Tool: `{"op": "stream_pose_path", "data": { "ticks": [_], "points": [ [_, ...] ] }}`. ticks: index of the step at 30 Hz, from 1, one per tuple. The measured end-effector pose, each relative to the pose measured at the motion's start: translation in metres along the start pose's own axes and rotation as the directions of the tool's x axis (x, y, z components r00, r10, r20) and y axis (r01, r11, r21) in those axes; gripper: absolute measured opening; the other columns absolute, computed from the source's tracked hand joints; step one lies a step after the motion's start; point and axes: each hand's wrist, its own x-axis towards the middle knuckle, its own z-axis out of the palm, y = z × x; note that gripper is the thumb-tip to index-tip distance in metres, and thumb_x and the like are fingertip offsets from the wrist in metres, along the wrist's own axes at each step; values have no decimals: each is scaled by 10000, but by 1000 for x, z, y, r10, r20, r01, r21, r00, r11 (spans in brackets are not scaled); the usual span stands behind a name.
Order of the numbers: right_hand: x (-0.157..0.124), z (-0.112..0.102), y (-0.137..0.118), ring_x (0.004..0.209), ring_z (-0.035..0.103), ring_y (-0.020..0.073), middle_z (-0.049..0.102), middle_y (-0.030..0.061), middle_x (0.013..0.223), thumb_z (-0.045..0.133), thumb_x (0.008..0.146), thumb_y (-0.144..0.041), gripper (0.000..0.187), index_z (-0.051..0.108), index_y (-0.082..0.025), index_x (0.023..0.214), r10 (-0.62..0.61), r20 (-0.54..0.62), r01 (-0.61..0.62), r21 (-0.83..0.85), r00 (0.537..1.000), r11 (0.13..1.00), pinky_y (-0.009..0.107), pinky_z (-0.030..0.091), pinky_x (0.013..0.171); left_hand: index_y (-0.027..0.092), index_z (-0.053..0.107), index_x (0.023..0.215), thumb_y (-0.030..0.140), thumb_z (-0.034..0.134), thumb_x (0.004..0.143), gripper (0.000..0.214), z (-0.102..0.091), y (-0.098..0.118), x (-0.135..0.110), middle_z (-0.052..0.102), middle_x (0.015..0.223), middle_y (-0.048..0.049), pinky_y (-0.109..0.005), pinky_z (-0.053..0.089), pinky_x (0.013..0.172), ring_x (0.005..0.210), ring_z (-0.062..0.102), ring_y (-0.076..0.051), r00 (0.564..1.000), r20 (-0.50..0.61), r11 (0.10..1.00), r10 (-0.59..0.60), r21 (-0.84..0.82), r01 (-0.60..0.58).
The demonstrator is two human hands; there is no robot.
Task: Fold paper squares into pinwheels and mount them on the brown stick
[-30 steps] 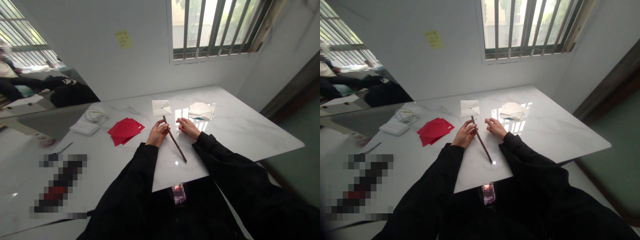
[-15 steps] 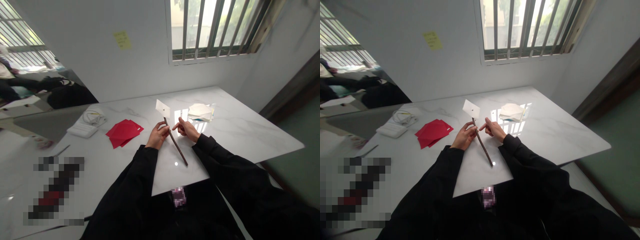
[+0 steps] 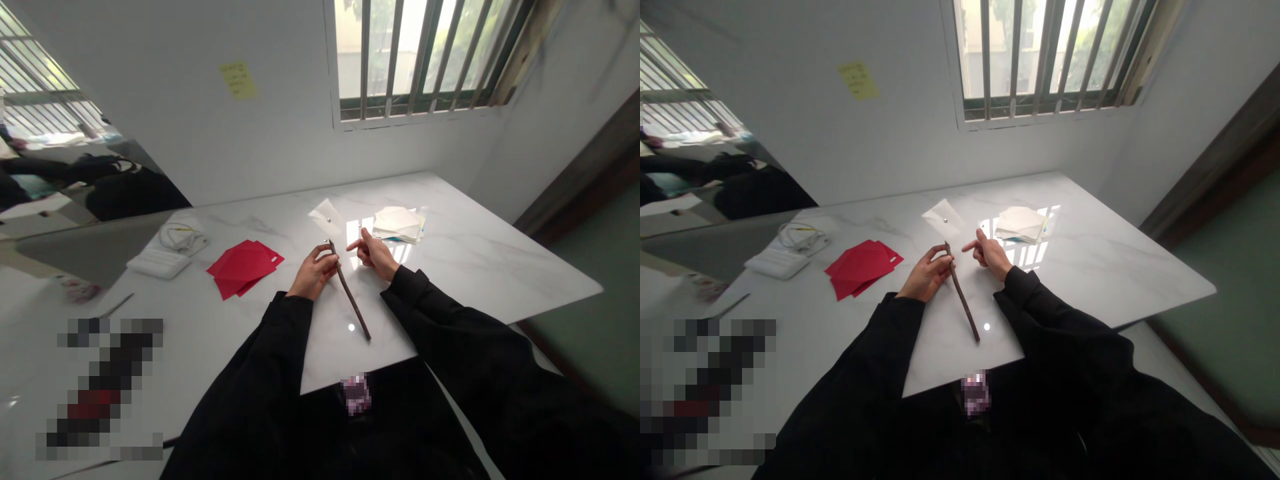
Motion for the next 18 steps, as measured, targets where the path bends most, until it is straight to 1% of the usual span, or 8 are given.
{"op": "stream_pose_path", "data": {
  "ticks": [2,4,6,8,11,13,15,18],
  "points": [
    [2,0,1,469,198,99,299,-75,498,520,892,-937,752,625,-203,767,7,-13,-7,-33,1000,999,292,134,487,217,684,1048,242,970,619,516,0,0,0,735,872,-2,-265,539,784,762,711,-137,1000,-4,1000,-1,0,1],
    [2,1,1,468,197,97,295,-76,497,522,887,-942,752,595,-209,735,3,-40,-4,-34,999,999,290,135,482,217,682,1049,239,970,620,517,1,1,-1,725,860,2,-263,534,777,758,708,-137,1000,-4,1000,-4,-2,4],
    [1,1,0,465,214,94,339,-75,522,546,890,-927,753,655,-183,848,-10,-62,8,-24,998,1000,283,141,474,216,681,1052,236,974,615,527,2,2,-1,720,854,2,-261,532,774,757,706,-137,1000,-6,1000,-7,-4,7],
    [0,2,-2,463,237,94,385,-78,554,575,903,-895,766,701,-155,1054,-24,-80,23,-9,997,1000,273,152,469,215,682,1048,238,978,608,531,2,2,-2,721,850,3,-259,530,771,756,704,-136,1000,-10,1000,-10,-3,10],
    [-4,3,-5,464,244,92,414,-85,572,590,930,-850,823,676,-125,1311,-25,-64,26,8,998,1000,267,158,474,214,685,1038,244,984,603,529,2,2,-2,726,850,6,-256,527,770,754,700,-133,1000,-10,1000,-4,0,4],
    [-6,4,-6,467,239,89,453,-75,583,586,940,-839,857,658,-115,1392,-22,-21,22,5,1000,1000,271,157,481,214,686,1039,245,986,605,529,2,1,-1,725,849,8,-256,525,772,758,698,-133,1000,-4,1000,4,3,-4],
    [-9,6,-5,471,248,89,504,-48,599,563,939,-858,853,704,-119,1341,-14,61,15,-18,998,1000,278,162,486,214,683,1047,248,989,611,533,1,0,-1,726,853,7,-256,521,774,766,696,-133,1000,-4,1000,13,7,-13],
    [-10,8,-2,480,287,97,485,-14,561,501,919,-920,831,773,-135,940,0,170,13,-76,985,997,289,177,490,213,675,1053,253,987,621,534,-1,-1,0,729,859,3,-257,519,779,775,699,-135,1000,-5,1000,17,7,-17]
  ]
}}
